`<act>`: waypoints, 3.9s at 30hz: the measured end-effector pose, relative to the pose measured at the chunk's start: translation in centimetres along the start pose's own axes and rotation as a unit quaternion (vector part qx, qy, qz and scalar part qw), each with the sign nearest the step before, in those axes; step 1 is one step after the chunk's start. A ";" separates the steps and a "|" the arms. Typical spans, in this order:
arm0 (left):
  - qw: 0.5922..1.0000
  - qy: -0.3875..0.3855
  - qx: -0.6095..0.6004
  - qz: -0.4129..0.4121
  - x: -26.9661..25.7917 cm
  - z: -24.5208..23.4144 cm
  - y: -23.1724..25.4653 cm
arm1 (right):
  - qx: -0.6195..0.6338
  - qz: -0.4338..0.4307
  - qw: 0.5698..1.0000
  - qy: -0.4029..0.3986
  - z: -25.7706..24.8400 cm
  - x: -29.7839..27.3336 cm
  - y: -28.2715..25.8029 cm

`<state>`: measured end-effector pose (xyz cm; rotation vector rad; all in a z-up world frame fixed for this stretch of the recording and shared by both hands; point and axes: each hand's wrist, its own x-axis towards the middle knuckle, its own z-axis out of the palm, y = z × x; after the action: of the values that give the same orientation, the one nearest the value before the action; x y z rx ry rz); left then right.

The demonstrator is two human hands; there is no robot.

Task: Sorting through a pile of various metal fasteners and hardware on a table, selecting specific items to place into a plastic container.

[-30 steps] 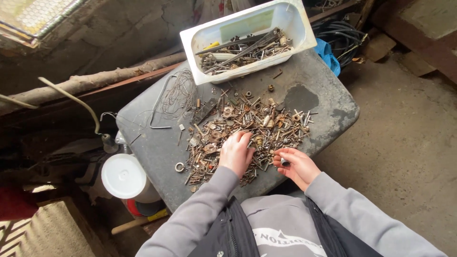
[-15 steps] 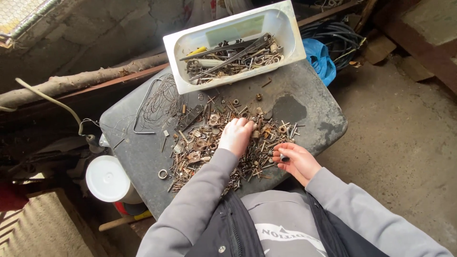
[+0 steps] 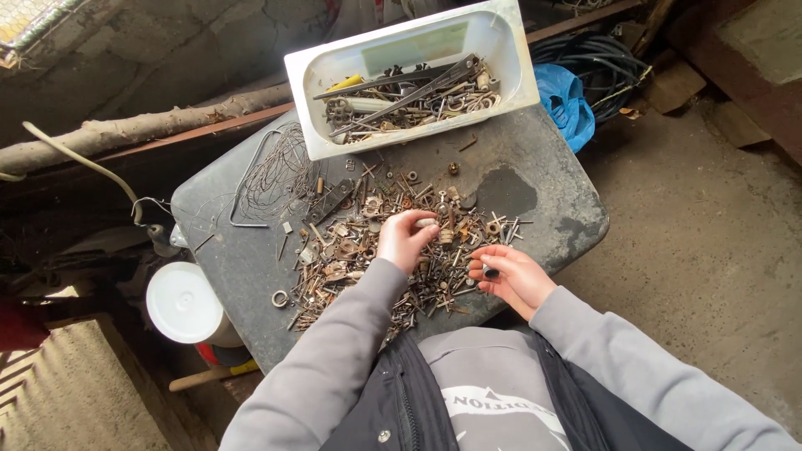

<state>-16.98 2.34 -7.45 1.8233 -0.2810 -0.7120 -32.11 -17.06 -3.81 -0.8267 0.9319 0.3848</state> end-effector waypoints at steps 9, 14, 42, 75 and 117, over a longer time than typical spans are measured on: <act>0.985 -0.066 -0.149 0.056 -5.1 1.1 -1.5 | 0.022 -0.004 1.000 -0.017 3.4 -2.1 -0.2; 0.967 -0.138 0.125 0.175 -9.0 2.4 0.2 | 0.093 0.007 0.995 -0.020 3.0 -0.1 2.6; 0.837 -0.096 0.534 0.065 -5.7 0.0 -2.5 | 0.062 -0.033 0.997 0.035 0.5 -4.2 4.9; 0.732 0.142 0.578 0.333 -7.7 -10.2 -12.4 | 0.026 -0.073 0.996 0.053 4.2 -4.3 13.5; 0.878 -0.120 -0.379 -0.266 -10.7 1.0 -6.6 | -0.369 -0.330 0.862 0.108 7.8 -5.7 4.9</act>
<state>-26.99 9.43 -10.17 1.0399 0.3346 -1.2297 -34.03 -7.69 1.19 -1.8596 0.6293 0.0244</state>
